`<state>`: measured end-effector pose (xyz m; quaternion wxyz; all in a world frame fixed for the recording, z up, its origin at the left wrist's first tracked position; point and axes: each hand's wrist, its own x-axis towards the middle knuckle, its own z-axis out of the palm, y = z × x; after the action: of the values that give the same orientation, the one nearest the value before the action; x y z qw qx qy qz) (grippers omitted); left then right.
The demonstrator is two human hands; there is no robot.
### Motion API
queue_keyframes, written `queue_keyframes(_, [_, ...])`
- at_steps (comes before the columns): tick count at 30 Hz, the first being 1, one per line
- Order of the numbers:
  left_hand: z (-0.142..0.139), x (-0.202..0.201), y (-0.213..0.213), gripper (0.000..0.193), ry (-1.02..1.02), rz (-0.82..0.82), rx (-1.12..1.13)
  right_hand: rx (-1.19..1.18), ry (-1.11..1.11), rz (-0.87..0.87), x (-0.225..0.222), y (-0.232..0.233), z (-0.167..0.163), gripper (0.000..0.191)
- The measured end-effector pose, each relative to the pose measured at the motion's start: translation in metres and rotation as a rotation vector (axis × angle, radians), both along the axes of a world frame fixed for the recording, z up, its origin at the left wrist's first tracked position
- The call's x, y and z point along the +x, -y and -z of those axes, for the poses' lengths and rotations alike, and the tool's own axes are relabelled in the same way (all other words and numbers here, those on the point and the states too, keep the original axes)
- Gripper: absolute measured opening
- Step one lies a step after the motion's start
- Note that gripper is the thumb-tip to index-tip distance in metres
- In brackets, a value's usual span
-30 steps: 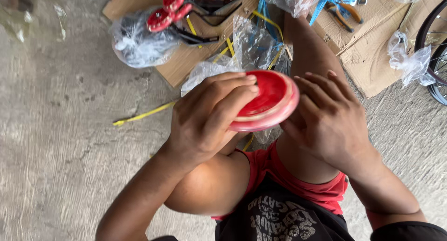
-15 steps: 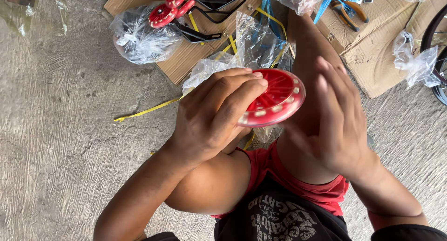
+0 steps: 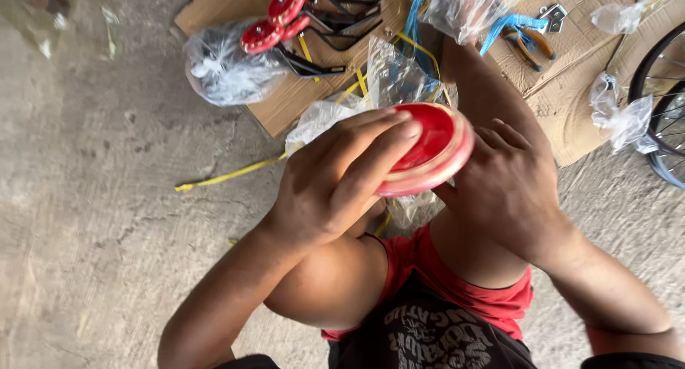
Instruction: The person assembles red plastic wheels by inserting metal axles and attaching black metal brackets. They handle multiple wheels, inserting hardware and securing the brackets to the wheel hubs while sitting on the floor.
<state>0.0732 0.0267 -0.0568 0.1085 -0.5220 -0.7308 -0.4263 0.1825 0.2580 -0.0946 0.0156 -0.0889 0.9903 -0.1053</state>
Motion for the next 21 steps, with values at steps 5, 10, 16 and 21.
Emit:
queue_keyframes(5, [0.005,0.002,-0.001,0.053,-0.062,-0.036,-0.045,-0.11,-0.103,-0.006,-0.002,0.008,-0.013,0.049])
queue_keyframes(10, [0.011,0.0,-0.001,0.057,-0.075,-0.048,-0.08,-0.164,-0.244,0.032,0.002,0.008,-0.022,0.081])
queue_keyframes(16, [0.012,0.0,-0.005,0.062,-0.075,-0.037,-0.077,-0.368,-0.256,-0.004,-0.006,0.024,-0.031,0.12])
queue_keyframes(21, [0.006,-0.01,0.0,0.066,-0.023,-0.092,-0.081,-1.0,-0.149,-0.364,0.015,0.052,-0.055,0.075])
